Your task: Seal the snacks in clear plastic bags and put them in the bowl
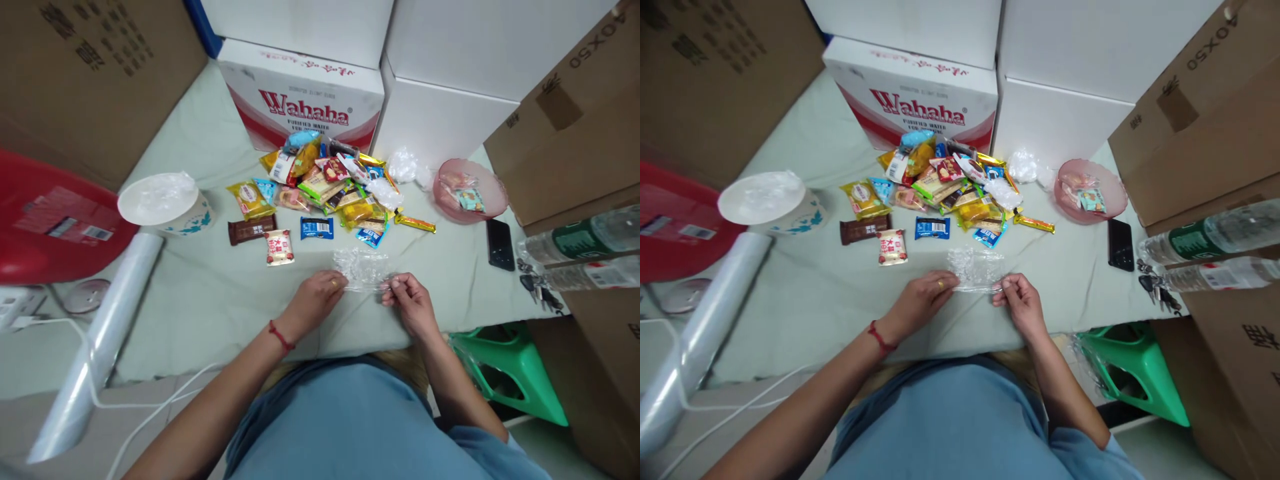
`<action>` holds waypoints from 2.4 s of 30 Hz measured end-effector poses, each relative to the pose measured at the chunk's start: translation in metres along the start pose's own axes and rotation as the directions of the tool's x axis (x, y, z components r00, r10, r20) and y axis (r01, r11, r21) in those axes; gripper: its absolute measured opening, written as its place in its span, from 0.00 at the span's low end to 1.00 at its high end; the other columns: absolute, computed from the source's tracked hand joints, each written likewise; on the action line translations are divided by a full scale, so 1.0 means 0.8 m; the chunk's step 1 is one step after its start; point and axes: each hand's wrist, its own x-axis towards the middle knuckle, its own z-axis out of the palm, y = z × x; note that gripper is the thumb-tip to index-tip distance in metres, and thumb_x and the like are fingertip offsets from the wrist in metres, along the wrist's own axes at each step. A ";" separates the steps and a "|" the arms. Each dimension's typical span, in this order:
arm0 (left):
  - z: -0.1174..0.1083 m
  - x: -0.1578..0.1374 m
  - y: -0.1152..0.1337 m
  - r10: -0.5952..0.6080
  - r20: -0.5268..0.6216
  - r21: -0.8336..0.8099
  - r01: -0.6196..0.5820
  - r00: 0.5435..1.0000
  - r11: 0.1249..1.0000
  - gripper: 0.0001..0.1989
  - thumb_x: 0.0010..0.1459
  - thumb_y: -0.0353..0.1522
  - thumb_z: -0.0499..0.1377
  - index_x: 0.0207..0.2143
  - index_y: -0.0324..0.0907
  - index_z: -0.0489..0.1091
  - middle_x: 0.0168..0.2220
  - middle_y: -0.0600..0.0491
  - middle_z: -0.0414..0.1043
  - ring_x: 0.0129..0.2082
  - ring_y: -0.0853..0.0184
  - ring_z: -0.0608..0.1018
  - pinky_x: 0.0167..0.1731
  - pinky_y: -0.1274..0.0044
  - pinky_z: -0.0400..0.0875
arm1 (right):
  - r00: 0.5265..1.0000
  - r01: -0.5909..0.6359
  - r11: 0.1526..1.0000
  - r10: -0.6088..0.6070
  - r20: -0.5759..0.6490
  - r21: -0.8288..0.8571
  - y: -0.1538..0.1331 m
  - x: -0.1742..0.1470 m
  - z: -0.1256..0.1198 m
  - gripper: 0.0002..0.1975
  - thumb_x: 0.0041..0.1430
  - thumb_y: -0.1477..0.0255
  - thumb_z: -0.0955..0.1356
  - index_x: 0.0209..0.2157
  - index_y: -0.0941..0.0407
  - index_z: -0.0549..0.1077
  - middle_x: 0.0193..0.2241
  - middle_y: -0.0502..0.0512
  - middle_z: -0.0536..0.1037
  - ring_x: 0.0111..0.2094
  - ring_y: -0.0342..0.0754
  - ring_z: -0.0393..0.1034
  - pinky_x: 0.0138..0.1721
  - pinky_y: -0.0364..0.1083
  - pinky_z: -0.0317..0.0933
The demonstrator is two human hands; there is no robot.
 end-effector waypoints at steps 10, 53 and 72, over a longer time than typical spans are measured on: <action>-0.024 -0.015 0.006 -0.359 -0.331 -0.212 0.302 0.873 0.929 0.13 0.66 0.40 0.57 0.41 0.45 0.80 0.44 0.48 0.82 0.42 0.62 0.82 0.45 0.71 0.75 | 0.996 0.083 0.996 -0.082 -0.030 0.026 0.008 0.005 -0.002 0.19 0.60 0.52 0.77 0.35 0.53 0.74 0.36 0.52 0.83 0.33 0.45 0.77 0.38 0.46 0.74; 0.008 0.033 0.004 -0.640 -0.127 -0.614 0.447 0.758 0.650 0.20 0.51 0.46 0.67 0.38 0.40 0.85 0.25 0.54 0.80 0.24 0.69 0.72 0.27 0.77 0.66 | 0.975 0.177 0.971 -0.195 -0.103 -0.162 0.030 -0.003 -0.012 0.15 0.66 0.55 0.72 0.38 0.53 0.76 0.31 0.51 0.81 0.33 0.47 0.75 0.42 0.48 0.70; -0.077 -0.013 -0.002 -0.722 -0.022 -0.806 0.415 0.691 0.421 0.21 0.47 0.44 0.70 0.36 0.46 0.64 0.26 0.59 0.72 0.19 0.72 0.71 0.14 0.83 0.50 | 0.970 0.145 0.985 -0.124 -0.209 0.089 0.016 0.009 -0.012 0.16 0.59 0.57 0.77 0.36 0.53 0.74 0.35 0.49 0.81 0.21 0.36 0.61 0.23 0.39 0.55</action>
